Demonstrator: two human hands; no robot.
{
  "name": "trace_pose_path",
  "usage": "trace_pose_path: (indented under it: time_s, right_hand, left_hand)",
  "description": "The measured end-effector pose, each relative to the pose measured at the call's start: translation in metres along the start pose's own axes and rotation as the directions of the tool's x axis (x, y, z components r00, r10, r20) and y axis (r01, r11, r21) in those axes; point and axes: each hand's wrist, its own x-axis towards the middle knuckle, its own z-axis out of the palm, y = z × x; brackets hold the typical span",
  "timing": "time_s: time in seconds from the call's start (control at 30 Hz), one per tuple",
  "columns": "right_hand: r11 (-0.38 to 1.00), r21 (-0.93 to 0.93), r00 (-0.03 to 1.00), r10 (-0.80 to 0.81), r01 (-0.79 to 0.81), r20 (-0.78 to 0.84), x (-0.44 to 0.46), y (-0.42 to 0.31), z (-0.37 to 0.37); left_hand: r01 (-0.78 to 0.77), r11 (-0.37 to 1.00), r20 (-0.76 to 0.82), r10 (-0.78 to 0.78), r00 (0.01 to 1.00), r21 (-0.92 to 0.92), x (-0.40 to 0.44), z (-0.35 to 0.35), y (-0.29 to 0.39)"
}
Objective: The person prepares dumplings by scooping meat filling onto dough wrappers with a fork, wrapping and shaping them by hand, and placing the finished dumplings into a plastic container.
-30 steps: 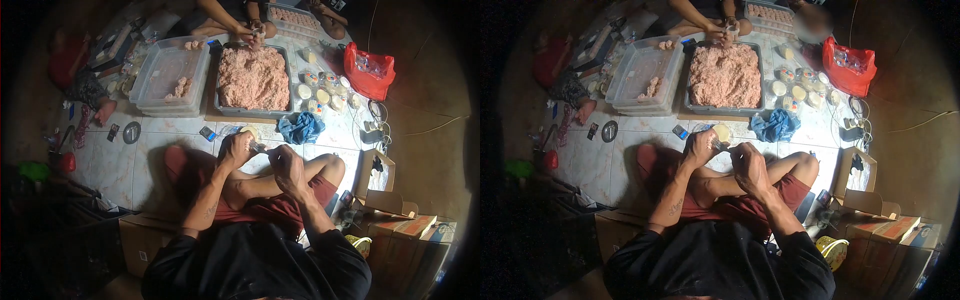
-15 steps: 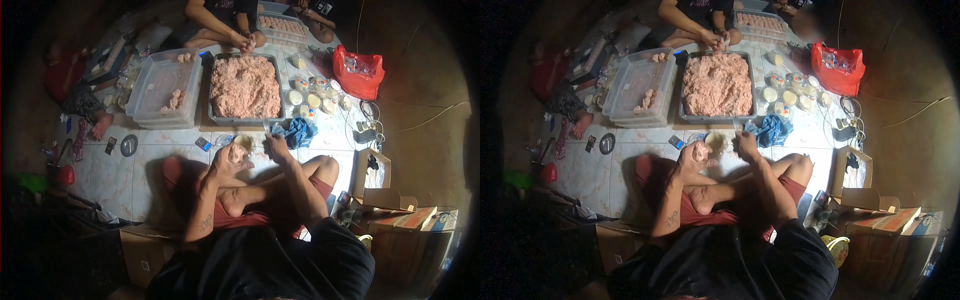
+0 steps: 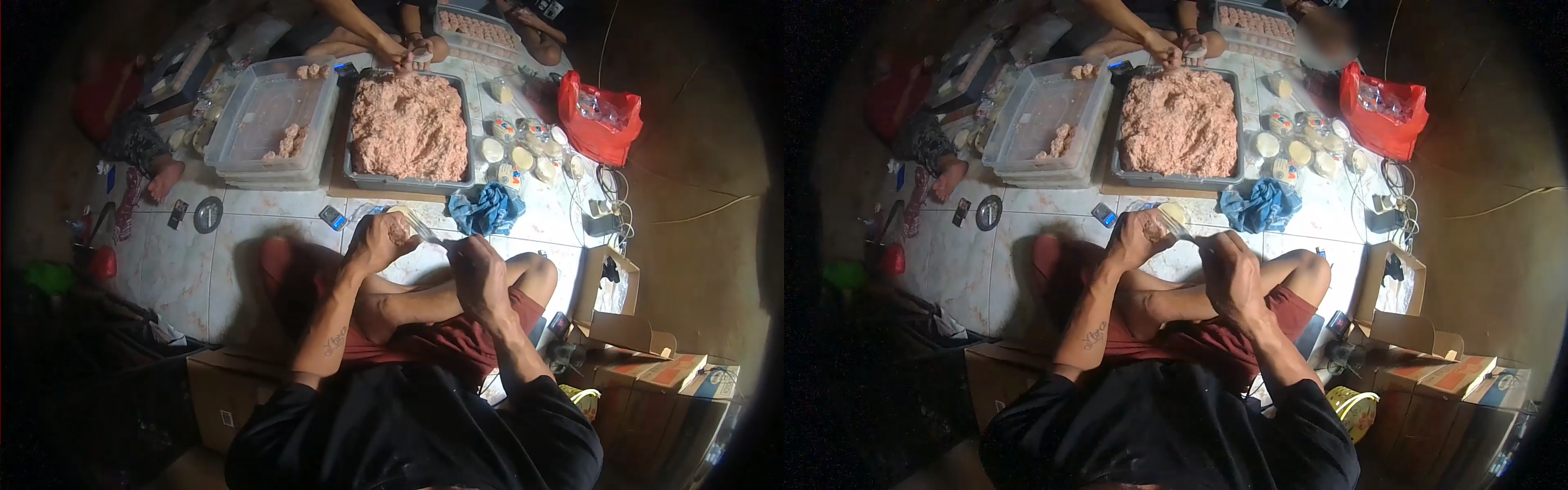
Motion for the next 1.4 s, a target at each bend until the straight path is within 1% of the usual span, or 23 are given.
trace_pose_path:
  time_s: [0.07, 0.13, 0.2, 0.27, 0.3, 0.4, 0.47, 0.53, 0.6, 0.63, 0.73, 0.77, 0.8, 0.87, 0.9, 0.93, 1.0, 1.07, 1.13, 1.2, 1.27, 1.33, 1.4]
  right_hand:
    - [0.989, -0.054, 0.991, -0.133, 0.135, 0.030, 0.004, 0.004, 0.011]
    - [0.996, -0.020, 0.996, -0.086, 0.087, 0.038, 0.004, 0.009, 0.013]
    - [0.998, 0.012, 0.995, 0.056, -0.055, -0.080, 0.000, 0.010, 0.006]
    - [0.997, 0.033, 0.994, 0.067, -0.065, -0.082, 0.001, 0.010, 0.011]
    - [0.999, 0.043, 0.999, 0.033, -0.032, -0.010, 0.002, 0.012, 0.018]
    - [0.994, 0.088, 0.998, 0.060, -0.062, 0.027, 0.002, 0.013, 0.013]
    - [0.965, 0.155, 0.975, 0.217, -0.210, -0.035, 0.002, -0.005, -0.001]
    - [0.970, 0.138, 0.977, 0.209, -0.202, -0.038, 0.003, -0.001, 0.003]
    - [1.000, 0.024, 0.995, 0.011, -0.013, 0.101, 0.004, 0.015, 0.019]
    - [0.998, 0.006, 0.997, -0.071, 0.070, 0.027, 0.007, 0.019, 0.021]
    - [0.984, 0.124, 0.987, 0.140, -0.129, -0.082, 0.000, 0.003, 0.006]
    - [0.967, 0.206, 0.986, 0.162, -0.152, -0.036, -0.001, 0.005, 0.010]
    - [0.998, 0.067, 0.999, -0.014, 0.012, 0.033, 0.000, 0.018, 0.014]
    - [0.999, 0.037, 0.999, -0.023, 0.022, 0.028, 0.002, 0.026, 0.023]
    - [0.997, 0.072, 0.999, 0.035, -0.034, -0.007, 0.003, 0.022, 0.020]
    - [0.989, 0.110, 0.994, 0.101, -0.097, -0.035, 0.002, 0.015, 0.015]
    - [0.989, 0.092, 0.990, 0.120, -0.112, -0.080, 0.000, 0.015, 0.005]
    - [0.967, 0.194, 0.976, 0.188, -0.164, -0.109, -0.001, 0.018, 0.003]
    - [0.988, 0.138, 0.994, 0.074, -0.063, -0.077, -0.005, 0.022, 0.012]
    - [0.956, 0.246, 0.984, 0.137, -0.162, 0.115, -0.014, 0.033, 0.037]
    - [0.993, 0.118, 0.999, 0.004, -0.010, 0.045, -0.009, 0.026, 0.032]
    - [0.940, 0.276, 0.978, 0.208, -0.202, 0.008, -0.007, 0.019, 0.028]
    - [0.967, 0.179, 0.983, 0.185, -0.181, -0.009, -0.002, 0.018, 0.025]
  left_hand:
    - [-0.026, 0.999, -0.082, 0.022, 0.996, -0.041, 0.001, 0.004, 0.005]
    - [0.064, 0.997, -0.067, -0.067, 0.995, -0.043, 0.000, -0.004, 0.006]
    - [-0.241, 0.902, -0.113, 0.214, 0.970, -0.358, -0.007, -0.014, -0.005]
    - [-0.163, 0.945, -0.031, 0.161, 0.987, -0.282, -0.008, -0.007, -0.016]
    - [-0.139, 0.986, -0.122, 0.128, 0.984, -0.090, -0.009, 0.014, -0.035]
    - [-0.115, 0.993, -0.250, 0.117, 0.961, 0.023, -0.002, 0.002, -0.017]
    - [-0.097, 0.924, -0.059, 0.081, 0.995, -0.369, -0.014, -0.013, -0.011]
    - [-0.092, 0.897, -0.042, 0.082, 0.996, -0.432, -0.012, -0.003, -0.012]
    - [-0.213, 0.974, -0.334, 0.227, 0.915, 0.078, -0.009, 0.016, -0.011]
    - [-0.217, 0.973, -0.337, 0.231, 0.913, 0.080, -0.008, 0.012, -0.012]
    - [-0.130, 0.902, -0.092, 0.100, 0.991, -0.413, -0.014, -0.006, -0.012]
    - [0.026, 0.865, 0.021, -0.018, 1.000, -0.502, -0.016, -0.005, -0.015]
    - [0.027, 0.865, 0.023, -0.018, 1.000, -0.501, -0.014, 0.008, -0.028]
    - [-0.248, 0.969, -0.459, 0.219, 0.861, -0.003, -0.009, 0.044, -0.060]
    - [-0.312, 0.936, -0.521, 0.351, 0.778, 0.164, -0.010, 0.032, -0.040]
    - [-0.311, 0.936, -0.525, 0.351, 0.775, 0.167, -0.008, 0.023, -0.032]
    - [0.036, 0.987, -0.156, -0.060, 0.986, -0.153, -0.010, 0.008, -0.020]
    - [-0.068, 0.965, -0.120, 0.038, 0.992, -0.255, -0.010, -0.008, -0.007]
    - [-0.119, 0.937, -0.132, 0.079, 0.988, -0.328, -0.010, -0.007, -0.006]
    - [-0.133, 0.951, -0.225, 0.070, 0.972, -0.281, -0.009, 0.011, -0.016]
    - [-0.005, 1.000, -0.145, 0.009, 0.989, 0.028, -0.007, 0.007, -0.011]
    - [-0.063, 0.997, -0.207, 0.052, 0.977, -0.048, -0.008, 0.006, -0.012]
    - [0.006, 0.999, -0.183, -0.015, 0.983, -0.049, -0.008, 0.008, -0.014]
